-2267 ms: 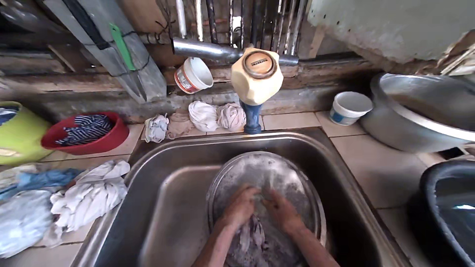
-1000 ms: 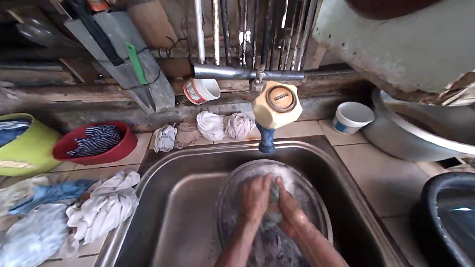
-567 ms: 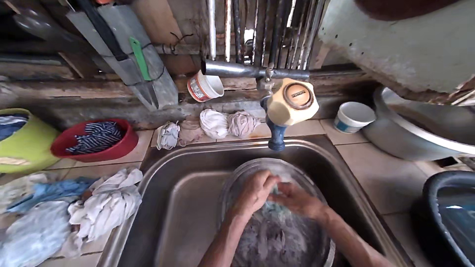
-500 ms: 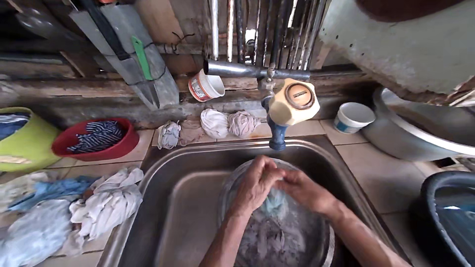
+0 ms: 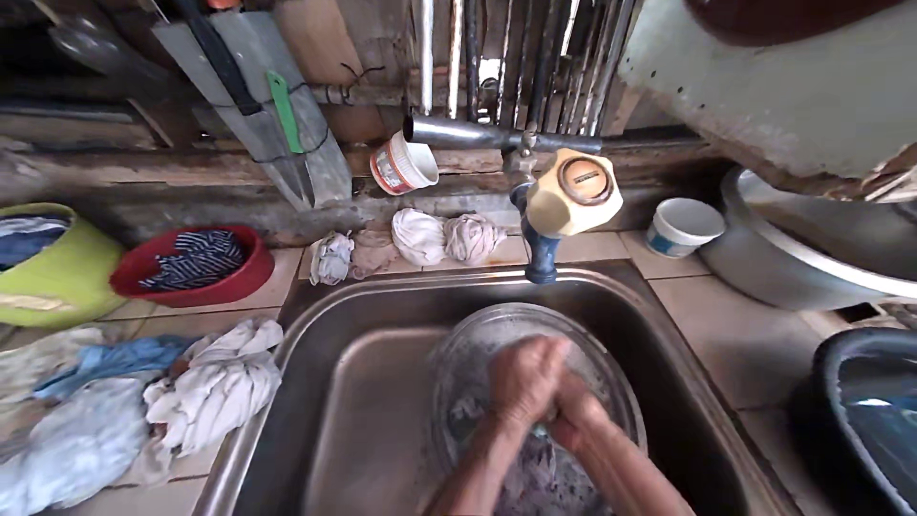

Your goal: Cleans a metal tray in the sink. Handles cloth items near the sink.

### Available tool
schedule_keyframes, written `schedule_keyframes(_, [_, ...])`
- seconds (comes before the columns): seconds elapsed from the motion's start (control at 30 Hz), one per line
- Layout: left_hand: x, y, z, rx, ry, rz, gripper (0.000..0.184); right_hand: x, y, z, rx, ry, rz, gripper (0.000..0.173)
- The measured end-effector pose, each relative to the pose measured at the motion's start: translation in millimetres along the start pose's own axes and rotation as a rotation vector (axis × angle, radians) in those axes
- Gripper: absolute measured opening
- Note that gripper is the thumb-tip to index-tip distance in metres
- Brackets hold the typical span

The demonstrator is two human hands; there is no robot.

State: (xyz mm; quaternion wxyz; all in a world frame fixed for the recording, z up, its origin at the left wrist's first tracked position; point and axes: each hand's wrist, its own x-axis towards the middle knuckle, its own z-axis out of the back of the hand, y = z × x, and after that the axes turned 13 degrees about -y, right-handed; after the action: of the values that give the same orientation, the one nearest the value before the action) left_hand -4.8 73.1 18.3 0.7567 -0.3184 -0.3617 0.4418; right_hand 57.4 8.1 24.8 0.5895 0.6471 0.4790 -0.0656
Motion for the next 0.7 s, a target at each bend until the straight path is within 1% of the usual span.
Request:
schedule_keyframes(0.03, [11, 16, 9, 0.106, 0.071, 0.09, 0.051, 1, 10, 3, -0.098, -0.051, -0.004, 0.042])
schedule_keyframes(0.07, [18, 36, 15, 0.219, 0.124, 0.112, 0.049, 6, 16, 11, -0.192, -0.075, 0.037, 0.045])
schedule_keyframes(0.1, [17, 57, 16, 0.301, 0.148, 0.061, 0.046, 14, 18, 23, -0.298, -0.081, 0.11, 0.045])
schedule_keyframes(0.13, [10, 74, 16, 0.339, 0.169, -0.045, 0.042, 27, 16, 39, -0.439, -0.063, 0.193, 0.043])
schedule_keyframes(0.17, [-1, 85, 14, 0.355, 0.222, -0.152, 0.038, 41, 10, 53, -0.614, -0.05, 0.259, 0.041])
schedule_keyframes(0.2, [-11, 91, 11, 0.363, 0.304, -0.215, 0.038, 52, 3, 63, -0.807, -0.047, 0.293, 0.042])
schedule_keyframes(0.23, [-18, 93, 8, 0.385, 0.421, -0.204, 0.042, 61, -2, 68, -0.991, -0.048, 0.272, 0.046])
schedule_keyframes(0.3, [-16, 87, 8, 0.454, 0.647, -0.067, 0.049, 72, -7, 68, -1.254, -0.102, 0.171, 0.047])
schedule_keyframes(0.33, [-9, 82, 10, 0.484, 0.739, 0.011, 0.05, 73, -6, 66, -1.336, -0.129, 0.124, 0.044])
schedule_keyframes(0.37, [0, 76, 12, 0.481, 0.796, 0.072, 0.049, 72, 0, 62, -1.368, -0.138, 0.115, 0.04])
schedule_keyframes(0.4, [11, 68, 17, 0.427, 0.804, 0.119, 0.051, 70, 9, 57, -1.351, -0.126, 0.162, 0.036])
schedule_keyframes(0.43, [21, 57, 24, 0.312, 0.766, 0.128, 0.056, 66, 20, 51, -1.267, -0.079, 0.225, 0.033])
schedule_keyframes(0.47, [28, 46, 31, 0.146, 0.697, 0.123, 0.062, 58, 32, 43, -1.148, -0.008, 0.282, 0.029])
schedule_keyframes(0.5, [33, 35, 37, -0.046, 0.623, 0.12, 0.063, 45, 46, 34, -1.029, 0.07, 0.343, 0.026])
schedule_keyframes(0.53, [34, 29, 40, -0.23, 0.561, 0.114, 0.058, 30, 58, 25, -0.899, 0.125, 0.407, 0.022])
schedule_keyframes(0.57, [33, 28, 42, -0.375, 0.529, 0.105, 0.049, 14, 71, 16, -0.754, 0.163, 0.449, 0.022])
schedule_keyframes(0.6, [33, 35, 44, -0.449, 0.526, 0.085, 0.039, -3, 86, 10, -0.609, 0.196, 0.466, 0.022])
schedule_keyframes(0.63, [32, 47, 48, -0.458, 0.518, 0.064, 0.031, -19, 101, 5, -0.462, 0.222, 0.467, 0.021])
schedule_keyframes(0.67, [31, 63, 50, -0.439, 0.475, 0.081, 0.025, -30, 114, 5, -0.317, 0.251, 0.452, 0.019])
schedule_keyframes(0.7, [27, 76, 50, -0.448, 0.388, 0.143, 0.023, -36, 122, 8, -0.2, 0.272, 0.43, 0.017])
